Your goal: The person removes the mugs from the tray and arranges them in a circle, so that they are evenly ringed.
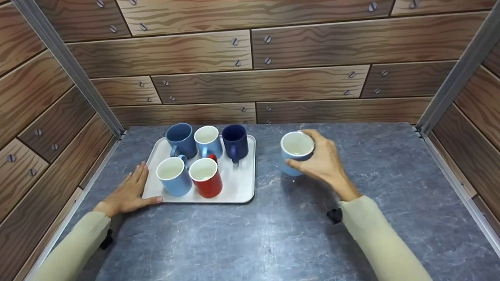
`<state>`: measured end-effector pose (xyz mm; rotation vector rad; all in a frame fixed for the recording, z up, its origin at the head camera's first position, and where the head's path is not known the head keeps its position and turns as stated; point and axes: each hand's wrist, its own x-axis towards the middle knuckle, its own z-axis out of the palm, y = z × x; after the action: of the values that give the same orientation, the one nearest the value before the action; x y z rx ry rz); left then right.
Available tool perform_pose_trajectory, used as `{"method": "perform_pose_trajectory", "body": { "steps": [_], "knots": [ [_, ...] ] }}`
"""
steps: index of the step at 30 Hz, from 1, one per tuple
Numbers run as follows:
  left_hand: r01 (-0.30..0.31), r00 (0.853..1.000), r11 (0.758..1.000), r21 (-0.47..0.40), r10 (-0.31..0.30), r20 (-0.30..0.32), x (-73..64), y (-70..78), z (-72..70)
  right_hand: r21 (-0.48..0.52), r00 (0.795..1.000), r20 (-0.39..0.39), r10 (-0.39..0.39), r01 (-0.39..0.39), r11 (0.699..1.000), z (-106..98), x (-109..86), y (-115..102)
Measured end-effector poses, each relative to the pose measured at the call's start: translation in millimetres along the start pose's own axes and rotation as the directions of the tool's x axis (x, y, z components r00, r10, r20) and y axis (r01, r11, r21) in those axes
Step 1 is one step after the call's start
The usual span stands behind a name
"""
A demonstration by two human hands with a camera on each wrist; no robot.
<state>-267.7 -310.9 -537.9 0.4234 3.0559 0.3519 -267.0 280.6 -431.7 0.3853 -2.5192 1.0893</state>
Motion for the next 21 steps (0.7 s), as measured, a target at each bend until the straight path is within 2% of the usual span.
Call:
{"method": "perform_pose_trajectory", "body": {
  "steps": [11,21],
  "knots": [
    [0.012,1.000,1.000,0.003,-0.012,0.017,-0.8,0.5,0.2,-0.084,0.995,-0.055,0.082,-0.086,0.993,-24,-5.1,42],
    [0.011,1.000,1.000,-0.015,-0.011,0.014,0.4,1.5,-0.6,-0.147,0.986,-0.062,0.155,-0.163,0.976,-41,-21.3,78]
  ]
}}
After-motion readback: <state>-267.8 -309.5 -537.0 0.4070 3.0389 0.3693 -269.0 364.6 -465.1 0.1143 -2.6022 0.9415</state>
